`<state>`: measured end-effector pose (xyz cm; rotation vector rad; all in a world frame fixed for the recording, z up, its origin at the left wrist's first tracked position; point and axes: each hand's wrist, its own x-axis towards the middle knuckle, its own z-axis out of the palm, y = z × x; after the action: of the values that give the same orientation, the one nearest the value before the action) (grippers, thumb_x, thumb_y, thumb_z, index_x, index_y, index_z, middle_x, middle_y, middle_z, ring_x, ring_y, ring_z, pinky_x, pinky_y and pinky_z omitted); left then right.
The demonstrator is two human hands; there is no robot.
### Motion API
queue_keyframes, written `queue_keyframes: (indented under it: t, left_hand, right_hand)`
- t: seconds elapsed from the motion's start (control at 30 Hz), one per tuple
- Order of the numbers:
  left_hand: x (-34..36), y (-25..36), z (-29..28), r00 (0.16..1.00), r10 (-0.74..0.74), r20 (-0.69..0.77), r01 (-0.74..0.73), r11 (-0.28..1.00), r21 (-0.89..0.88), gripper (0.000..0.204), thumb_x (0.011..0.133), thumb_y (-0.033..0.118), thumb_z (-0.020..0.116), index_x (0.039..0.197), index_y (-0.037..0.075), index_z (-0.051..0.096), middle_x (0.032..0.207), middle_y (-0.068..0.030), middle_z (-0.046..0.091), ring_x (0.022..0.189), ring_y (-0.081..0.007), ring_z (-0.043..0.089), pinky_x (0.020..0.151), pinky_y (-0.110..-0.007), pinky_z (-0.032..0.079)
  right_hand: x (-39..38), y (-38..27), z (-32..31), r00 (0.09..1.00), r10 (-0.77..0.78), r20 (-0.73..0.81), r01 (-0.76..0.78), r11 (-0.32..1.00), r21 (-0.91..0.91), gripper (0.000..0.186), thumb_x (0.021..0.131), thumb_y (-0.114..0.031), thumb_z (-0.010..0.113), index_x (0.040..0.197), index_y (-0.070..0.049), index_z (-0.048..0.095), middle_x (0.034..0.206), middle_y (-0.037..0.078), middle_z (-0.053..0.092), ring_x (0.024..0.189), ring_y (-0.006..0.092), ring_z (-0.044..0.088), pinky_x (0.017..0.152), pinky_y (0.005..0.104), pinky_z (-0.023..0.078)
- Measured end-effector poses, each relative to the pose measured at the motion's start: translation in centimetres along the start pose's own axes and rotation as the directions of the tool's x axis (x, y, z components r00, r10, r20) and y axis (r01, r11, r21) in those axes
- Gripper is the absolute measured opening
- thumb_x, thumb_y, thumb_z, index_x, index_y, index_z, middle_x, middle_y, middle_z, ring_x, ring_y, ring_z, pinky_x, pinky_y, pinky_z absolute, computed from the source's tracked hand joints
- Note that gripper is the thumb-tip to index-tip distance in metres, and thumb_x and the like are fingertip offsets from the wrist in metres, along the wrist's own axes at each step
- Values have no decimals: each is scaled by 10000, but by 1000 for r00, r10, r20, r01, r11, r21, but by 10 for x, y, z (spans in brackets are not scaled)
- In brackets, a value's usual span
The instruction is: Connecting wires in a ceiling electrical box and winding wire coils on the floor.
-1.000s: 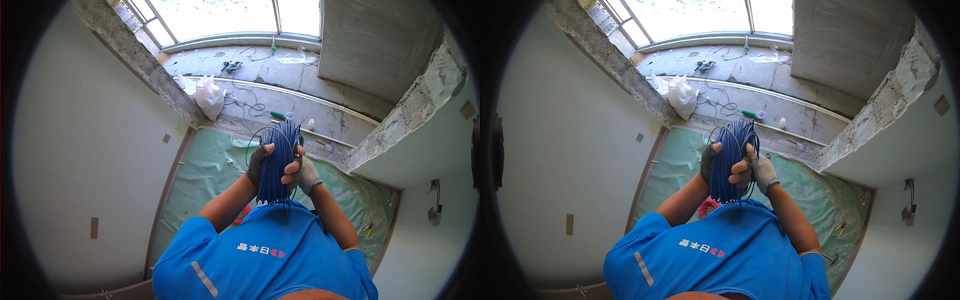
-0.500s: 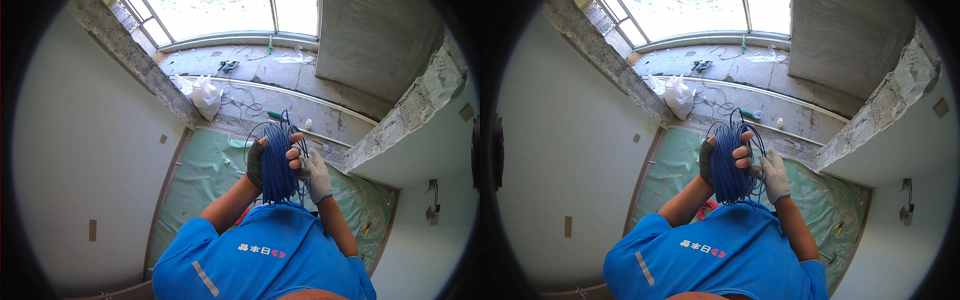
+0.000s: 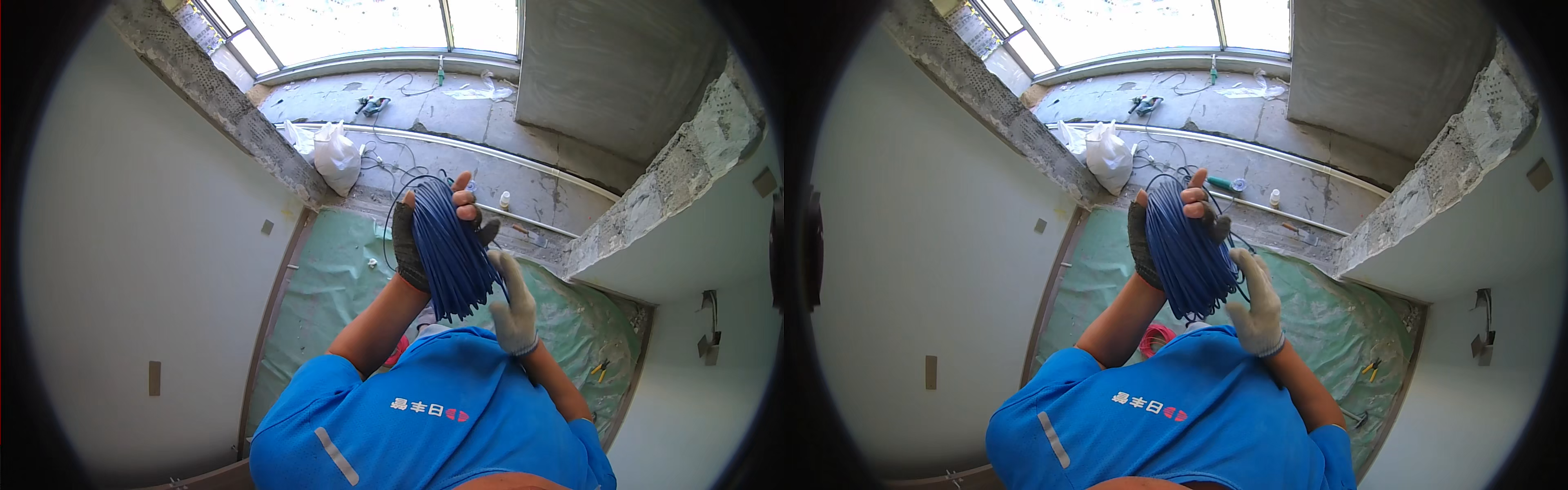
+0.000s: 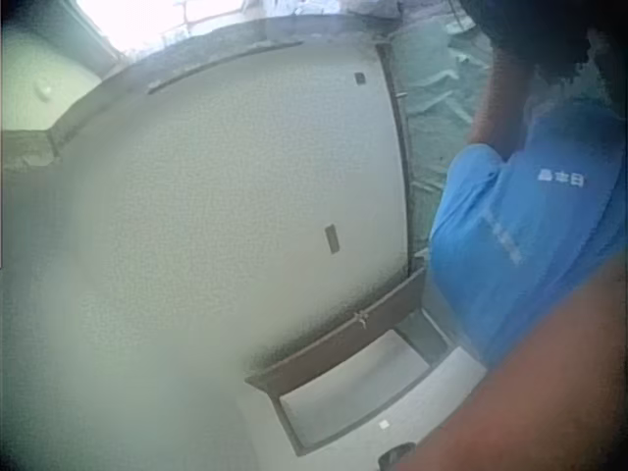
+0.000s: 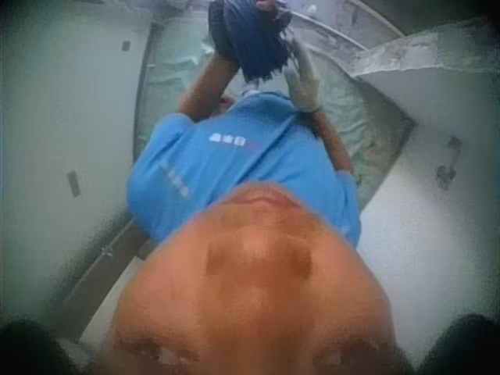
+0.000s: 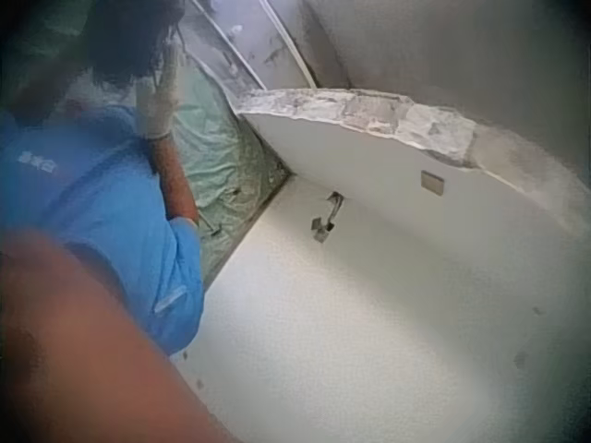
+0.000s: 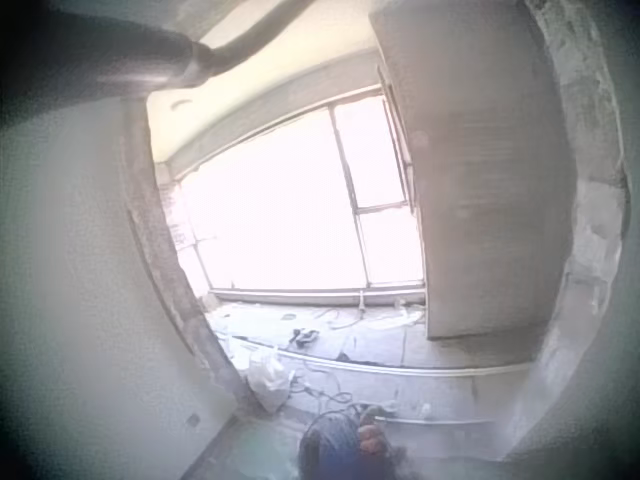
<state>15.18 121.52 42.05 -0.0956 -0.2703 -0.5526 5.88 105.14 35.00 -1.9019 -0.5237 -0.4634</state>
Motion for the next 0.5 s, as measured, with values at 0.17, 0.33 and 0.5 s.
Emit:
queue_keyframes:
  t: [0.17, 0.33, 0.5]
  left_hand:
    - [-5, -14, 13, 983, -15, -185, 33, 995, 93, 750, 934, 511, 522, 1429, -26, 349, 1095, -88, 544, 1027, -259, 574, 1116, -499, 349]
    - [-11, 1, -14, 992, -123, 40, 117, 985, 130, 733, 929, 522, 534, 1407, -7, 365, 1049, -54, 531, 998, -182, 555, 1014, -421, 414]
    - [-4, 1, -15, 1000, 12, -2, -12, 998, 59, 603, 951, 489, 504, 1317, 12, 464, 968, -78, 535, 885, -205, 558, 854, -379, 468]
  right_hand:
    - [12, -12, 2, 863, 460, 206, -503, 819, 276, 476, 984, -317, 502, 1254, 73, 551, 1180, 258, 597, 1169, 319, 582, 1011, 356, 422]
    - [23, -15, 6, 952, 264, 155, -297, 917, 266, 675, 854, -411, 686, 1314, 42, 491, 1209, 229, 581, 1120, 339, 603, 959, 378, 468]
    - [24, -28, 20, 982, 176, 70, -181, 980, 85, 1053, 615, -349, 890, 1436, 9, 336, 1292, 234, 545, 1135, 353, 608, 937, 410, 500]
